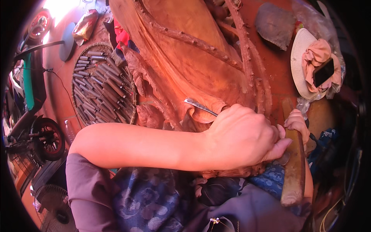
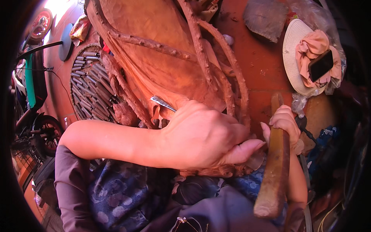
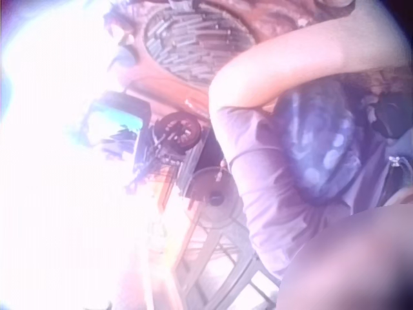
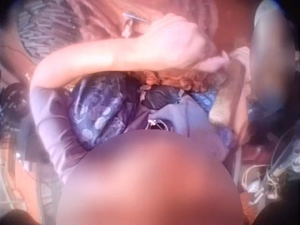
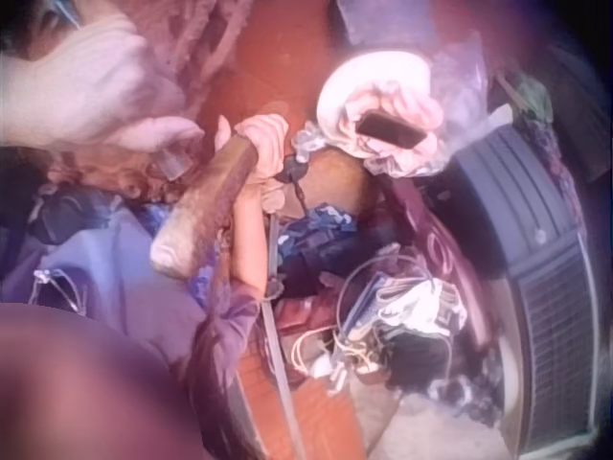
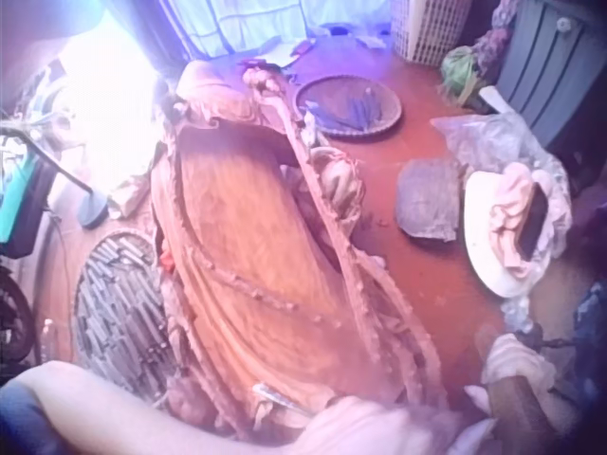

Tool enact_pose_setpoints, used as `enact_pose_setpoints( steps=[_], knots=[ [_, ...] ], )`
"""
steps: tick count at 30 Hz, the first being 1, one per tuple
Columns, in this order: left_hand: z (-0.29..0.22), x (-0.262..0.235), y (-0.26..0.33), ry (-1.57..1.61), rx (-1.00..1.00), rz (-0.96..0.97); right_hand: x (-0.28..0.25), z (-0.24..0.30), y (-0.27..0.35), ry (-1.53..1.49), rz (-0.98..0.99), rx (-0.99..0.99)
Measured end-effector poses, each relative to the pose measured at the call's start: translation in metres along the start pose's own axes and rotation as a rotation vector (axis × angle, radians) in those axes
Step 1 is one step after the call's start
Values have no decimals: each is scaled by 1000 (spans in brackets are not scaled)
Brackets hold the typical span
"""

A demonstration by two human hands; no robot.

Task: The person carves a large wooden sculpture using a chisel and mallet. They repeatedly strike the chisel into the wood to shape and refine the surface, occasionally switching chisels from a nearby basket.

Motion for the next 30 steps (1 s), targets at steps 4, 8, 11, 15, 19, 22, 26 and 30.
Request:
enact_pose_setpoints(
  steps=[4, 8, 11, 15, 19, 22, 26, 30],
  knots=[
    [3, -1, -3, -3, 7, -32, 4, -6, -5, 117, 87, 28],
    [6, 4, 0, -14, 36, -13, 8, -6, -6, 101, 91, 7],
    [-5, 2, 4, -208, 201, -29, 8, -5, -7, 184, 136, 13],
    [-23, -1, 10, -145, 240, -27, 3, -2, -9, 96, 95, -31],
    [-15, 6, 2, -16, 101, 23, 1, -2, -13, 78, 109, 25],
    [-12, 5, -3, 22, 35, 2, 3, -2, -12, 43, 85, 54],
    [-6, 5, -8, 59, -34, 5, 1, -2, -14, -21, 107, 38],
    [0, 4, -12, 64, -91, 23, 0, -3, -12, -53, 84, 42]
  ],
)
Point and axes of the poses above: each hand's wrist, its own y-axis away from the middle knuckle, its own x-axis out of the palm, z = x × y, the point moved 6 cm from there along -y, towards the middle knuckle, and after that the axes turned 1 degree about y, right-handed, at the moved point
